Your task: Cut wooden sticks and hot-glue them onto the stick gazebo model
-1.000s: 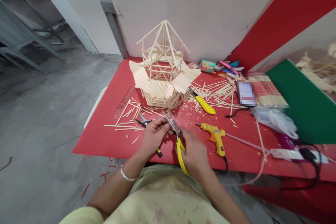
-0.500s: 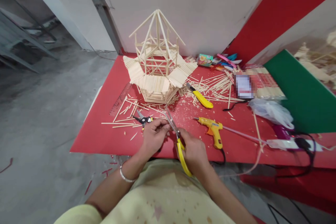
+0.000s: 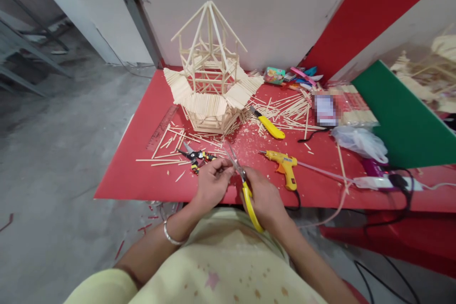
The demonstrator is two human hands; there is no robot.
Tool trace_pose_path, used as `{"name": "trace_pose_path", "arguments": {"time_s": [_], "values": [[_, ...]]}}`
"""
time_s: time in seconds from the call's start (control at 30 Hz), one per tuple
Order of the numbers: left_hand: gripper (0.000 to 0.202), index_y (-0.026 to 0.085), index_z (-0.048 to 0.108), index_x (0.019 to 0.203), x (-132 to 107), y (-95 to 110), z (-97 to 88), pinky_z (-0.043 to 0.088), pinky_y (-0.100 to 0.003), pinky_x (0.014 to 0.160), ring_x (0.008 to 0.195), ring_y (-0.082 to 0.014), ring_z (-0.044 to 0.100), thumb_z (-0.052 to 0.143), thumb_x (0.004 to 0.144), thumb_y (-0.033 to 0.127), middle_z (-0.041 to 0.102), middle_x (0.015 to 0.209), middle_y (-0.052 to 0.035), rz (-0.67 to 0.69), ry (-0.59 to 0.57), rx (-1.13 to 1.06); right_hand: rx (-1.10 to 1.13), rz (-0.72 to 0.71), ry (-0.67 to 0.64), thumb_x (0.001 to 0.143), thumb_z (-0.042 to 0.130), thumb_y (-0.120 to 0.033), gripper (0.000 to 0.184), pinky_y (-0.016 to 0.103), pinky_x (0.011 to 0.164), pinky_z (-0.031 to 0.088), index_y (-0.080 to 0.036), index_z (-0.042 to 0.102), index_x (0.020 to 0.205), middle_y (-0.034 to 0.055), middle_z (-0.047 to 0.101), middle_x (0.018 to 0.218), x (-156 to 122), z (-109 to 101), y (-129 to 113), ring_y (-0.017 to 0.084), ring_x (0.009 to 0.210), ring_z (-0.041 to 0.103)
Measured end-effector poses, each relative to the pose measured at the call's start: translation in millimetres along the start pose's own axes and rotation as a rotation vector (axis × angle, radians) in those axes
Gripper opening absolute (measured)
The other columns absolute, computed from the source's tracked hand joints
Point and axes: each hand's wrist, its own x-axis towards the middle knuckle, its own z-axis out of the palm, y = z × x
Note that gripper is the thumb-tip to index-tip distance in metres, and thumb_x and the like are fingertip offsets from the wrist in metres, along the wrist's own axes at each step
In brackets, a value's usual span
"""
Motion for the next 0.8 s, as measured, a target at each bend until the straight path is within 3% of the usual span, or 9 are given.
{"name": "trace_pose_path", "arguments": {"time_s": [0.1, 0.23, 0.4, 0.47, 0.6, 0.73, 0.8], "values": [[0.009, 0.015, 0.067, 0.073, -2.3, 0.3, 0.2, 0.037, -0.02, 0.053, 0.054, -0.0084, 0.046, 0.064, 0.077, 0.022, 0.059, 0.062, 0.0011, 0.013, -0.001, 0.02, -0.03, -0.016, 0.033, 0.082, 0.049, -0.022, 0.041, 0.029, 0.081, 0.041, -0.021, 0.052, 0.124, 0.0085, 0.065, 0.106, -1.4, 0.0, -0.8, 0.023, 0.098, 0.06], [0.011, 0.014, 0.067, 0.076, -3.1, -3.0, 1.2, 0.037, -0.019, 0.051, 0.054, -0.0082, 0.047, 0.065, 0.078, 0.025, 0.06, 0.063, 0.0009, -0.024, -0.038, -0.006, -0.09, -0.016, 0.049, 0.082, 0.05, -0.023, 0.039, 0.025, 0.069, 0.039, -0.022, 0.054, 0.121, 0.0054, 0.069, 0.096, -5.0, 5.1, 2.9, 0.02, 0.083, 0.063], [0.019, 0.015, 0.066, 0.082, -1.4, -5.0, 4.9, 0.039, -0.019, 0.046, 0.047, -0.0077, 0.049, 0.068, 0.078, 0.033, 0.062, 0.061, 0.0003, -0.126, 0.002, -0.124, -0.13, 0.013, 0.132, 0.081, 0.05, -0.028, 0.03, 0.024, 0.056, 0.033, -0.02, 0.061, 0.108, 0.0017, 0.065, 0.066, -6.8, 12.3, 8.1, 0.017, 0.058, 0.06], [0.021, 0.015, 0.066, 0.083, -0.4, -5.4, 4.5, 0.04, -0.019, 0.046, 0.048, -0.0078, 0.051, 0.069, 0.078, 0.035, 0.064, 0.063, -0.0008, -0.135, -0.005, -0.133, -0.103, 0.013, 0.158, 0.081, 0.05, -0.028, 0.031, 0.024, 0.057, 0.034, -0.02, 0.061, 0.109, 0.0007, 0.064, 0.062, -6.0, 10.5, 11.2, 0.016, 0.056, 0.058], [0.023, 0.015, 0.066, 0.087, 1.0, -9.6, 0.5, 0.043, -0.018, 0.047, 0.051, -0.0082, 0.054, 0.068, 0.08, 0.037, 0.068, 0.069, -0.0031, -0.141, -0.019, -0.151, -0.048, 0.019, 0.119, 0.081, 0.049, -0.025, 0.037, 0.024, 0.063, 0.041, -0.02, 0.057, 0.116, 0.0016, 0.066, 0.071, -3.7, -3.1, 14.3, 0.017, 0.063, 0.061], [0.023, 0.016, 0.065, 0.085, 3.0, -12.4, -2.0, 0.043, -0.017, 0.047, 0.05, -0.0074, 0.054, 0.068, 0.081, 0.038, 0.068, 0.068, -0.0022, -0.106, -0.024, -0.195, -0.045, -0.028, 0.066, 0.079, 0.05, -0.022, 0.044, 0.03, 0.08, 0.044, -0.019, 0.052, 0.123, 0.0092, 0.066, 0.101, -4.0, -10.6, 7.9, 0.023, 0.094, 0.061], [0.023, 0.015, 0.065, 0.083, 4.1, -11.6, -2.8, 0.041, -0.017, 0.045, 0.047, -0.0067, 0.051, 0.068, 0.081, 0.038, 0.065, 0.061, -0.0003, -0.093, -0.038, -0.193, -0.086, -0.025, 0.046, 0.081, 0.05, -0.023, 0.047, 0.033, 0.084, 0.043, -0.018, 0.05, 0.128, 0.0114, 0.064, 0.107, -4.4, -8.7, 3.6, 0.025, 0.101, 0.059]]}}
